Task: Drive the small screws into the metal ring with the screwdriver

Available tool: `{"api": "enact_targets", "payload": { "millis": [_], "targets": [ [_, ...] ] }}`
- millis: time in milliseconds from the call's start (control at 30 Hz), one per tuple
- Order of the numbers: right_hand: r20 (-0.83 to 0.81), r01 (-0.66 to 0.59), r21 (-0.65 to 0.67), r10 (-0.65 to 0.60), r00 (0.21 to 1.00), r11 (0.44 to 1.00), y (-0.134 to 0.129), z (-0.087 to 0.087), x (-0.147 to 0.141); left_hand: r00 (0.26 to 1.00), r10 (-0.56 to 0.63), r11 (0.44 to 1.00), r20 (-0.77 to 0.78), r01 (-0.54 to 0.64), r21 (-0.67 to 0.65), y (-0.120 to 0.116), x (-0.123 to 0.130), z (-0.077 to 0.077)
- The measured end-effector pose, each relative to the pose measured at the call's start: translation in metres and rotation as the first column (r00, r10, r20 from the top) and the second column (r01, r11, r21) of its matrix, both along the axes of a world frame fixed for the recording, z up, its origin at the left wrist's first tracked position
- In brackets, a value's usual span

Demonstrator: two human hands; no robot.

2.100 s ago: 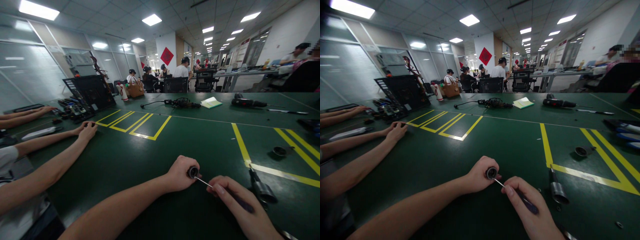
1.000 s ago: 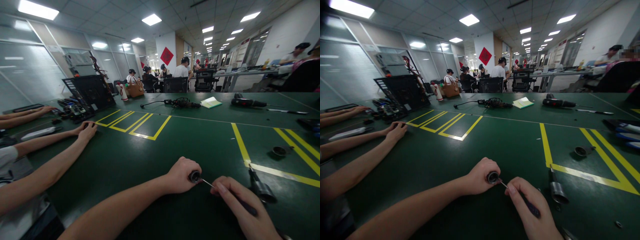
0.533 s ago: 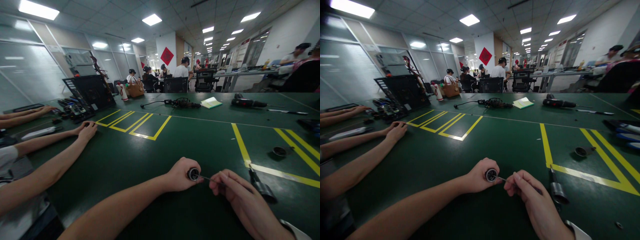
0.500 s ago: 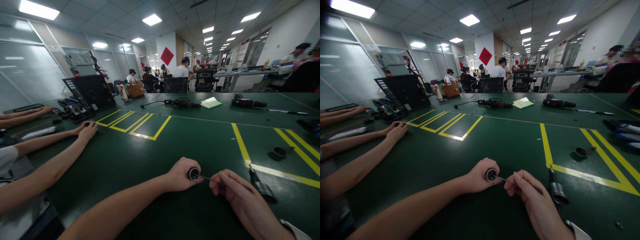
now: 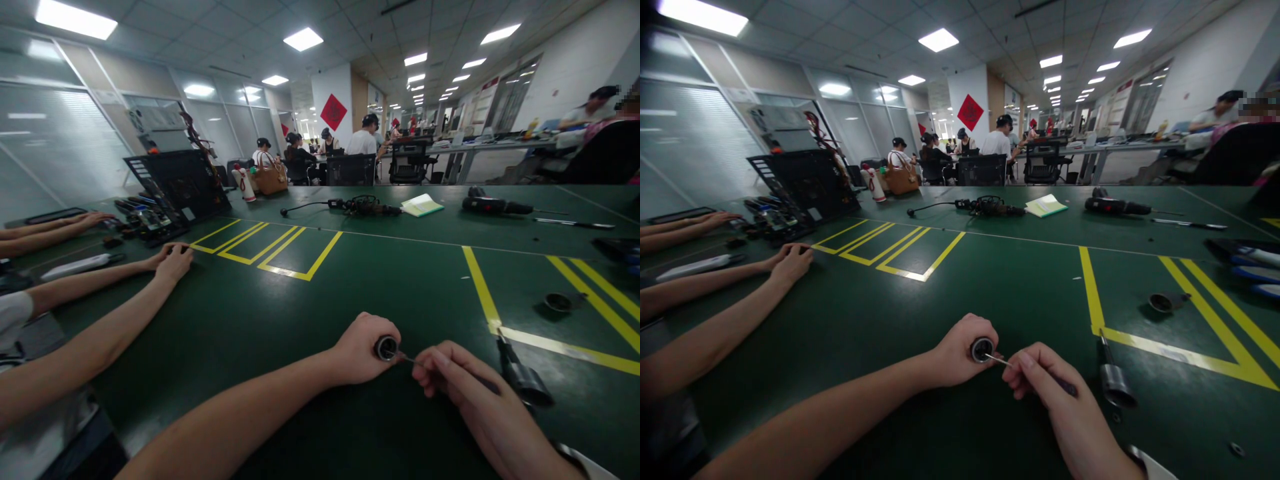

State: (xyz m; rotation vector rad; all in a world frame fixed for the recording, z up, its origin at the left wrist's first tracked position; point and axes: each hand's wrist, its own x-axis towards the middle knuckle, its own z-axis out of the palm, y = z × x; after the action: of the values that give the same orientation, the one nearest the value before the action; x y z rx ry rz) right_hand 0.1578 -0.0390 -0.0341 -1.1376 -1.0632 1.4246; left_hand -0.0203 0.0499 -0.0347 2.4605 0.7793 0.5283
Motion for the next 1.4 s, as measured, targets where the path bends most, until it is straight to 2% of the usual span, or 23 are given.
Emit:
{"api": "enact_targets", "payload": {
  "millis": [133,400,533,633,767,933,1033,1167,1300,1400],
  "targets": [
    [-0.074,0.040,-0.027,-0.041,0.996,0.999,0.002,0.003,0.001,0.999,0.029,0.999,0.036,-0.028,-0.035,0.001,0.000,-0.001],
    [-0.065,0.102,-0.004,-0.102,0.993,0.995,0.002,0.000,0.003,0.995,0.100,0.995,-0.011,-0.100,-0.015,0.002,0.000,-0.002],
    [-0.039,0.112,0.011,-0.112,0.993,0.994,0.002,-0.001,0.003,0.993,0.118,0.992,-0.025,-0.117,0.051,0.001,-0.001,-0.003],
    [0.007,0.074,0.009,-0.074,0.997,0.997,0.001,-0.003,0.002,0.992,0.117,0.990,-0.050,-0.113,0.079,0.001,-0.001,-0.002],
    [0.070,0.048,0.020,-0.049,0.996,0.999,0.001,-0.004,0.003,0.991,0.118,0.991,-0.064,-0.113,0.074,0.000,-0.001,-0.001],
    [0.061,0.121,0.042,-0.123,0.991,0.992,0.001,-0.003,0.004,0.988,0.140,0.990,-0.059,-0.138,0.035,-0.001,-0.001,0.001],
    [0.056,0.119,0.063,-0.123,0.991,0.991,0.001,-0.003,0.004,0.990,0.131,0.991,-0.056,-0.128,0.041,-0.002,-0.001,0.005],
    [0.162,0.050,0.093,-0.065,0.985,0.994,0.002,-0.001,0.001,0.990,0.104,0.989,-0.093,-0.093,0.111,-0.004,0.000,0.007],
    [0.344,-0.010,0.147,-0.041,0.938,0.989,0.002,0.005,-0.001,0.984,0.095,0.986,-0.154,-0.072,0.148,-0.006,0.001,0.008],
    [0.400,-0.024,0.156,-0.041,0.916,0.988,0.002,0.008,-0.002,0.975,0.090,0.986,-0.201,-0.059,0.157,-0.006,0.002,0.009]
  ]
}}
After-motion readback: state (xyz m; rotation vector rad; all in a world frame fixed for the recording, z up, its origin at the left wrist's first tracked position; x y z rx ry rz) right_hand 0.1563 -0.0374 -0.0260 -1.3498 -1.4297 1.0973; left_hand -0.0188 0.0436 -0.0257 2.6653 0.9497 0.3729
